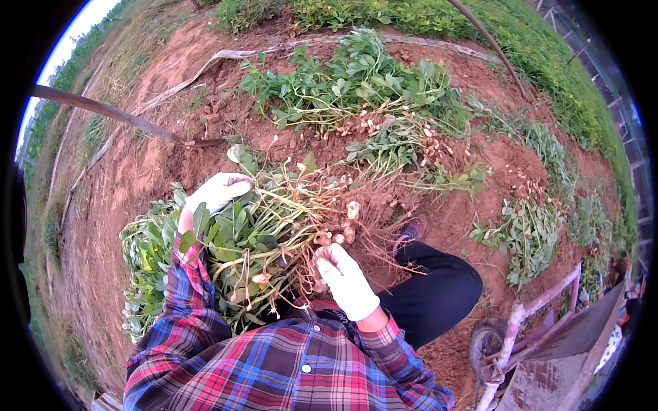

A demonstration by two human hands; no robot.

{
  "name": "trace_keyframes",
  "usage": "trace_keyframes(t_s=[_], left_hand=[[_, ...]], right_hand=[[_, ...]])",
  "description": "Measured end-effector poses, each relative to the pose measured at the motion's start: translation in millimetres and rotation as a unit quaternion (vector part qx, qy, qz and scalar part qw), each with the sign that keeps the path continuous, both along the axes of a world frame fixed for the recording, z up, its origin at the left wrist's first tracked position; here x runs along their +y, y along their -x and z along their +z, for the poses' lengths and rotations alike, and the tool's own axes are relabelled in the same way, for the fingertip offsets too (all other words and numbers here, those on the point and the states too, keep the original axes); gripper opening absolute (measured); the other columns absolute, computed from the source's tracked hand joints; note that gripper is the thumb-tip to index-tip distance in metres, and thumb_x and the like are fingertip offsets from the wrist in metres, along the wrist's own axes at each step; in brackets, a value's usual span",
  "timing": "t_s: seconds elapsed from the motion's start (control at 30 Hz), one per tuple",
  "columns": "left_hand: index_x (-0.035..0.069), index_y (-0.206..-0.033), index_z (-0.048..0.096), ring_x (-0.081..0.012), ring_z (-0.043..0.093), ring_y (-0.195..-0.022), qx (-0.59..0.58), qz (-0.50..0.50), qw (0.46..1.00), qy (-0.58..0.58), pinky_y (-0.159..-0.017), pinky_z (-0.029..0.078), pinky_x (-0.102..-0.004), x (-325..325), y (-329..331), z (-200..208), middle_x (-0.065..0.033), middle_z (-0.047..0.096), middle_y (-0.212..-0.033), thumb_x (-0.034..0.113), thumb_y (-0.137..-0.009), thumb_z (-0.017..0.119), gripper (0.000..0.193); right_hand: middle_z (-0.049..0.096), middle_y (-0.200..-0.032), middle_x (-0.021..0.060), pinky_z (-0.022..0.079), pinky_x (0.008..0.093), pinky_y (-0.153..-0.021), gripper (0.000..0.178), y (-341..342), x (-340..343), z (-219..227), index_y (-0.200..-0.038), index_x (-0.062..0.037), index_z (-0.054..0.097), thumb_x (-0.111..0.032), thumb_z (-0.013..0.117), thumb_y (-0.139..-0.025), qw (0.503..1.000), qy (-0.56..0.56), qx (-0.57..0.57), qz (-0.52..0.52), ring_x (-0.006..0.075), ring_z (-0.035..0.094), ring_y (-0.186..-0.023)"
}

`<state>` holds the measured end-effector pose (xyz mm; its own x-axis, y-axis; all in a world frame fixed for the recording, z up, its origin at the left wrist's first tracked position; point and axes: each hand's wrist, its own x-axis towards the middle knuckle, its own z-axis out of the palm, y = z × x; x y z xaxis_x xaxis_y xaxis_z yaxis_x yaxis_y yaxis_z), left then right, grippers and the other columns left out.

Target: The person squats in a garden and harvests peanuts by hand. They pull peanut plants from the soil, shake off dirt, and detach the peanuts from the roots, placing them on the ground.

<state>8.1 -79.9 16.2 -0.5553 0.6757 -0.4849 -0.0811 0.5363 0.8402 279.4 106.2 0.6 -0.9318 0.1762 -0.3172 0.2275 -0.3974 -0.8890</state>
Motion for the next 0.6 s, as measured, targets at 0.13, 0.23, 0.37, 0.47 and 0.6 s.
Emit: trace_keyframes(t_s=[0.13,0.23,0.37,0.47,0.6], left_hand=[[-0.003,-0.116,0.058,-0.0077,0.053,-0.088,0.023,0.004,1.0,0.0,-0.082,0.043,-0.023,-1,-1,0,-0.0008,0.063,-0.099,0.032,-0.09,0.059,0.043],[-0.003,-0.116,0.058,-0.0076,0.053,-0.088,0.051,0.019,0.998,0.009,-0.082,0.043,-0.0234,-5,2,-3,-0.0011,0.063,-0.098,0.033,-0.091,0.058,0.044],[-0.003,-0.114,0.059,-0.0071,0.053,-0.087,0.058,0.032,0.998,0.023,-0.08,0.043,-0.0235,-9,3,-2,-0.0008,0.063,-0.098,0.033,-0.091,0.057,0.042],[-0.003,-0.113,0.059,-0.0068,0.053,-0.087,0.058,0.041,0.997,0.022,-0.08,0.043,-0.0228,-16,1,-5,-0.0002,0.063,-0.097,0.033,-0.091,0.057,0.042],[-0.003,-0.113,0.059,-0.0077,0.054,-0.086,0.076,0.026,0.997,0.008,-0.079,0.043,-0.0235,-10,1,-5,-0.0006,0.063,-0.096,0.037,-0.09,0.058,0.046]], right_hand=[[0.047,-0.075,-0.0017,0.038,0.0192,-0.053,0.033,-5,6,8,-0.122,0.002,0.046,-0.012,0.049,-0.093,0.991,0.115,-0.063,0.026,0.0055,0.042,-0.059],[0.045,-0.069,-0.0023,0.033,0.0175,-0.047,0.041,-22,13,18,-0.128,0.0017,0.043,-0.013,0.052,-0.091,0.995,0.086,-0.043,0.005,0.0044,0.038,-0.052],[0.051,-0.082,0.0049,0.043,0.0237,-0.054,0.052,-93,65,47,-0.129,0.0015,0.041,-0.018,0.061,-0.085,0.99,-0.033,0.003,-0.136,0.0106,0.05,-0.063],[0.053,-0.097,0.0066,0.046,0.0287,-0.062,0.055,-184,129,111,-0.135,-0.0002,0.034,-0.014,0.056,-0.087,0.928,-0.012,0.188,-0.321,0.0128,0.053,-0.074],[0.055,-0.107,0.0071,0.046,0.0319,-0.071,0.055,-319,200,165,-0.138,0.0003,0.03,-0.01,0.05,-0.088,0.76,0.128,0.506,-0.387,0.0148,0.054,-0.088]])
